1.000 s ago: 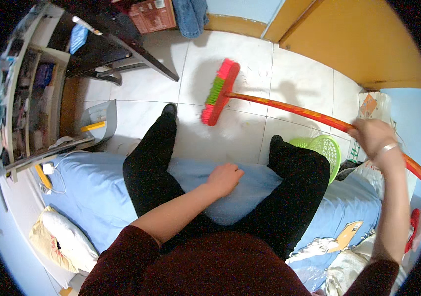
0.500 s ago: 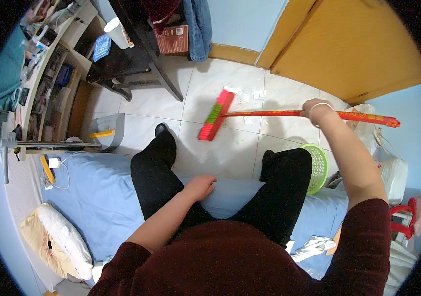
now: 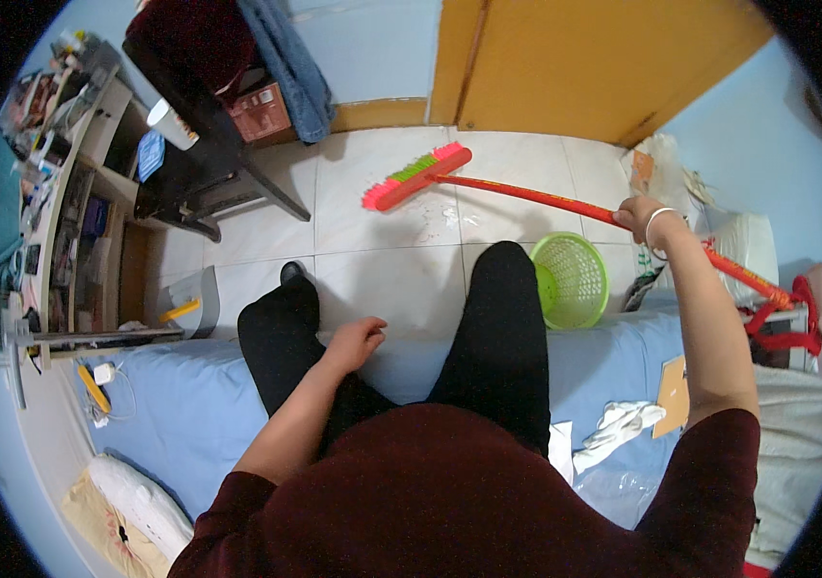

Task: The person sweeps the tiled floor with a broom and dustpan, collecting debris into a green basket. They sit on the floor to reach under the bed, pick up slippers, and later line the basket with a plastic bag.

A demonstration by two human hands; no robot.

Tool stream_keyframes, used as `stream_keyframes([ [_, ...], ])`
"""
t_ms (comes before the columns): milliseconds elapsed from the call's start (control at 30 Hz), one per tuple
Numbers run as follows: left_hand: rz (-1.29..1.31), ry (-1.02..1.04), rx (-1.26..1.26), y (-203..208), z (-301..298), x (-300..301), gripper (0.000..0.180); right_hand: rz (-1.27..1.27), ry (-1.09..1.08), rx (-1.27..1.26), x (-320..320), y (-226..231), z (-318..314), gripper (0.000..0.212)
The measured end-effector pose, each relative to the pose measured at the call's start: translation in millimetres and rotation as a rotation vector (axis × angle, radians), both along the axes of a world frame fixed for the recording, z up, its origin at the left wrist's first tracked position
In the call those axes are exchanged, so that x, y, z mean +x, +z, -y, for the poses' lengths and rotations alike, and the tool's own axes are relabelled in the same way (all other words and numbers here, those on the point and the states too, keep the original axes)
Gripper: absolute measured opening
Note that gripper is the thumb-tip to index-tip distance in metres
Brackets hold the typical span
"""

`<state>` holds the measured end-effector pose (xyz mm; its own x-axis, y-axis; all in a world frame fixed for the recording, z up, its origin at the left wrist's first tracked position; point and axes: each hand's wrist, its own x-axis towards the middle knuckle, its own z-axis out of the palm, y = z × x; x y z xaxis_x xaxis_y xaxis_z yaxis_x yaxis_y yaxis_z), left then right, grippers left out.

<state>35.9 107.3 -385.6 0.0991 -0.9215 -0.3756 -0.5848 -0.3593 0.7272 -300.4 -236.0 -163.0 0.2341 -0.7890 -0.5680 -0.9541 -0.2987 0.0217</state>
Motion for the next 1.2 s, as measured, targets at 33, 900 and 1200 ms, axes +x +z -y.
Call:
stream_keyframes([
  [33,-0.019,0.032,-0.030,8,1,2,0.028,0.058,-0.044,0.020,-15,-7,-6,0.034],
  [900,0.059,0.149,-0.215,62,70,-8,0.022,0.800,-0.954,0.282,-130,-134,-11,0.014],
  [1200,0.218,0.232,-0.232,62,31,24,0.022,0.789,-0.747,0.440,-8,-140,-13,0.012],
])
